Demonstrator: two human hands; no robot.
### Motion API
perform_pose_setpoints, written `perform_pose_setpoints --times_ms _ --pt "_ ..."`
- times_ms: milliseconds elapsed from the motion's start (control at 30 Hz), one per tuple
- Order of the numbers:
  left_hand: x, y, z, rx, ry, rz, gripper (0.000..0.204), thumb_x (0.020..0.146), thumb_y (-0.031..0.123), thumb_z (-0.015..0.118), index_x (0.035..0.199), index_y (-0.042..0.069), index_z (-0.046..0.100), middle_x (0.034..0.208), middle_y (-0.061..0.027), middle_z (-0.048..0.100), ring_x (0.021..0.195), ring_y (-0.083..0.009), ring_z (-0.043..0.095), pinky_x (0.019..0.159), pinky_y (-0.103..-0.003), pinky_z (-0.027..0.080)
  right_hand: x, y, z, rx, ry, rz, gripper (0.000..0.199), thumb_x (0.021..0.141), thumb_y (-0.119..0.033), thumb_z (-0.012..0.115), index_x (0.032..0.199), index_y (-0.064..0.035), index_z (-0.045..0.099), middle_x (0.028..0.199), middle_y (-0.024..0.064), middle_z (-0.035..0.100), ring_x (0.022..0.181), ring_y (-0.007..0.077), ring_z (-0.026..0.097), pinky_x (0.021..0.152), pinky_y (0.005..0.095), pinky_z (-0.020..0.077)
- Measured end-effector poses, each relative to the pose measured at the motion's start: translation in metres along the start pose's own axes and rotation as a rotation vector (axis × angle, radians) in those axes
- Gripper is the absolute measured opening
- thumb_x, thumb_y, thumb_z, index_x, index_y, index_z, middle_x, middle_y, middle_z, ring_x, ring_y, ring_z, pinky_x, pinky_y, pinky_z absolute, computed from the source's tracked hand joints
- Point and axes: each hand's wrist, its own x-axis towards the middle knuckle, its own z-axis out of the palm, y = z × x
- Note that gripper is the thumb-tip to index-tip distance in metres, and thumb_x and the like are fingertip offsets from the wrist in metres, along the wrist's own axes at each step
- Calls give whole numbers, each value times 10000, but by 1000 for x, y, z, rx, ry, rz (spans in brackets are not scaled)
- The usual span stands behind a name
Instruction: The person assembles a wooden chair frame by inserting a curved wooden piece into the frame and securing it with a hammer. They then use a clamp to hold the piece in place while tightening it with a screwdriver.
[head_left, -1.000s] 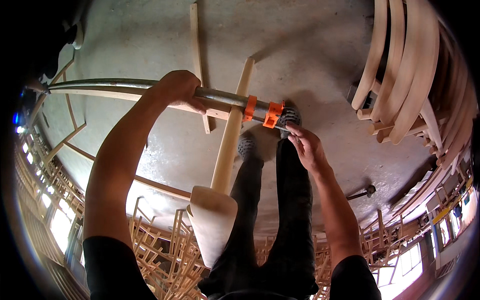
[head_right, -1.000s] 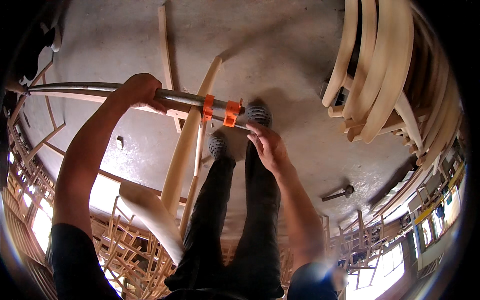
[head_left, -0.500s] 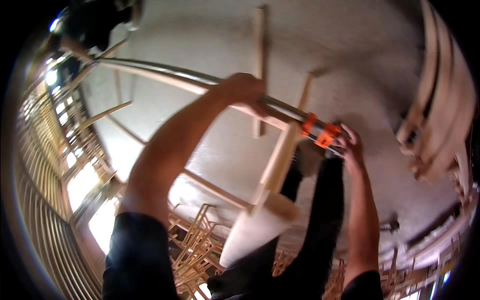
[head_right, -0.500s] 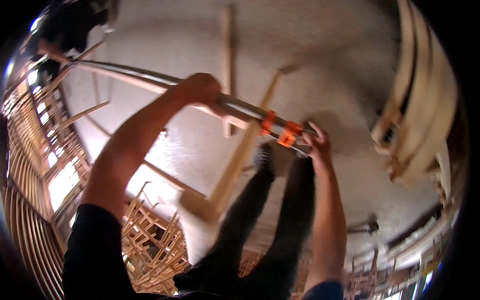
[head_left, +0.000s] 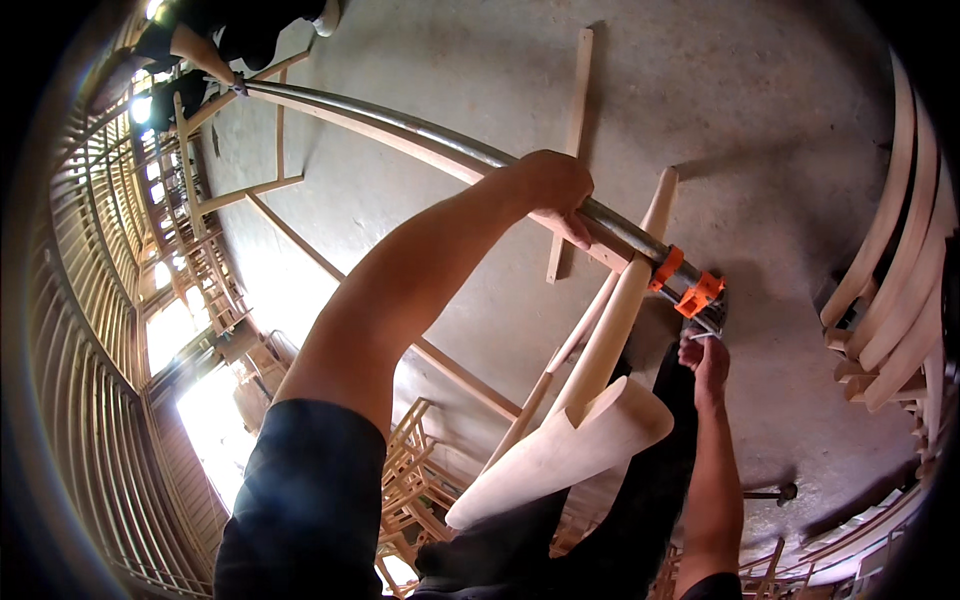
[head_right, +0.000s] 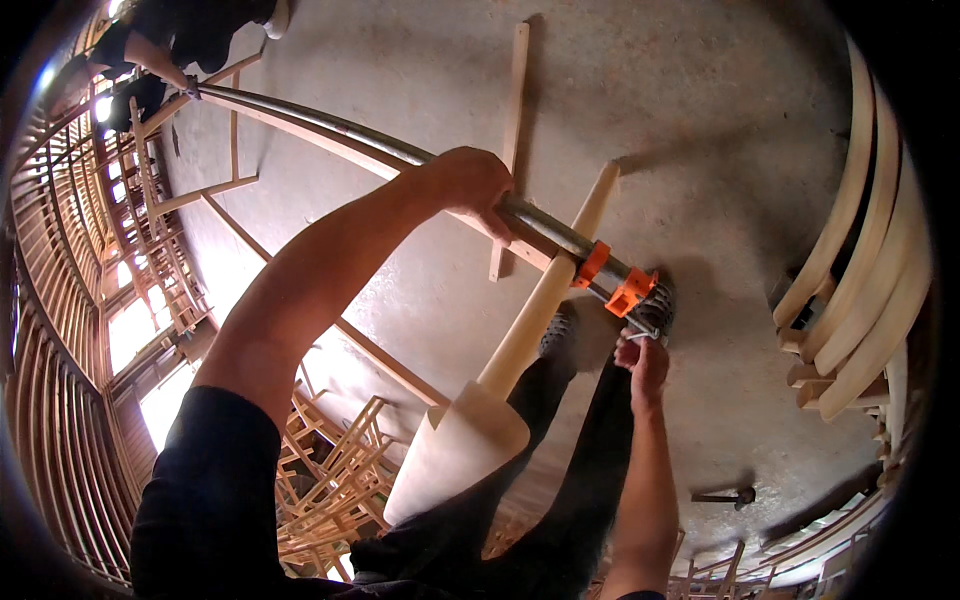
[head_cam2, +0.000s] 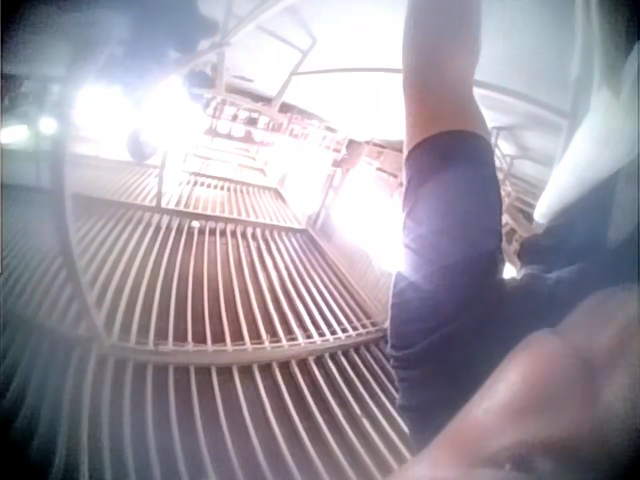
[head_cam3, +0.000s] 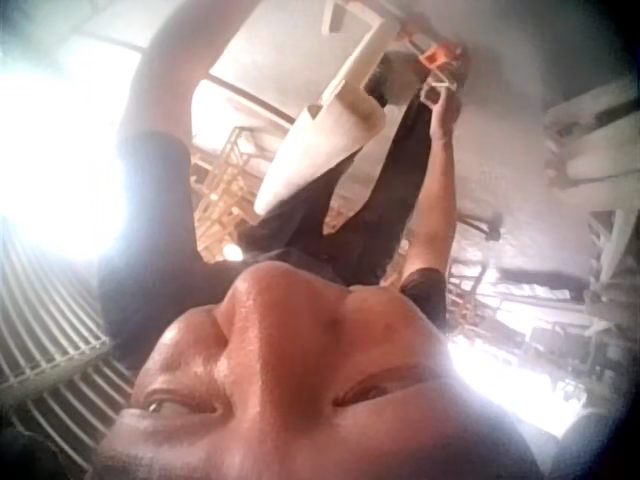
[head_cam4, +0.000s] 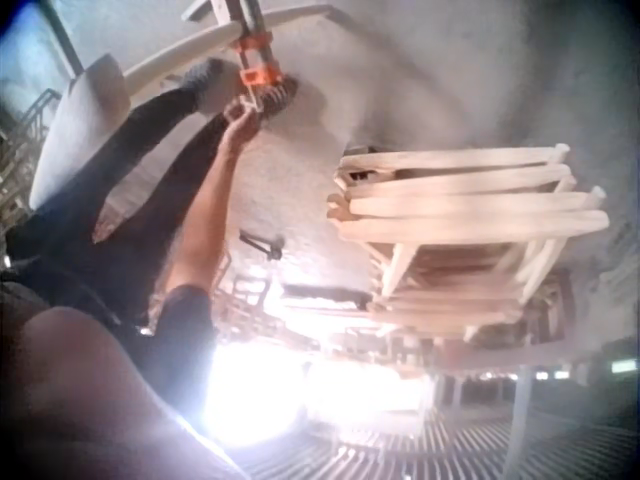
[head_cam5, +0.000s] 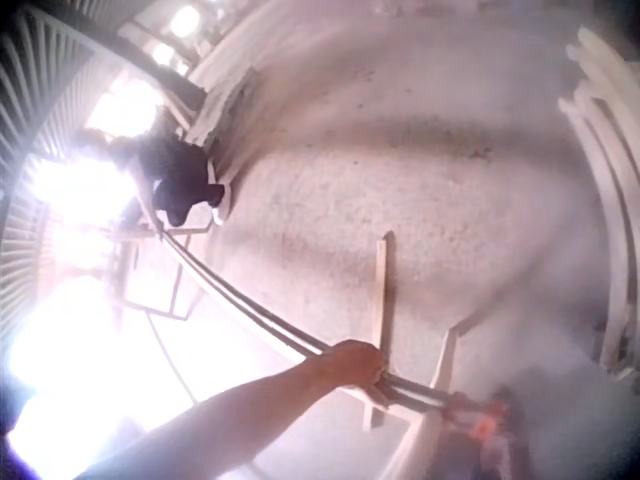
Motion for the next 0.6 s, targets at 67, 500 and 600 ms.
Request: perform_pose_setpoints --times_ms 67,500,600 --pt "3 -3 2 5 22 11 690 613 707 783 865 66 746 799 -145 709 831 -357 692 752 -458 537 -43 -17 15 -6 -12 147 491 1052 -475 482 1044 -22 670 810 29 665 660 115 627 608 275 527" --pt "-20 21 28 28 497 -154 709 662 821 689 825 131 695 776 -56 646 846 -285 663 798 -419 530 -93 -58 31 -508 71 -309 164 995 -179 595 901 -45 600 690 43 547 568 113 548 506 248 472" --pt "-16 21 43 52 603 -201 643 792 769 615 830 132 693 819 -57 657 834 -274 659 789 -419 519 -56 -68 9 -1135 162 -1209 160 1003 -146 576 888 -39 544 783 96 559 677 191 578 585 322 473"
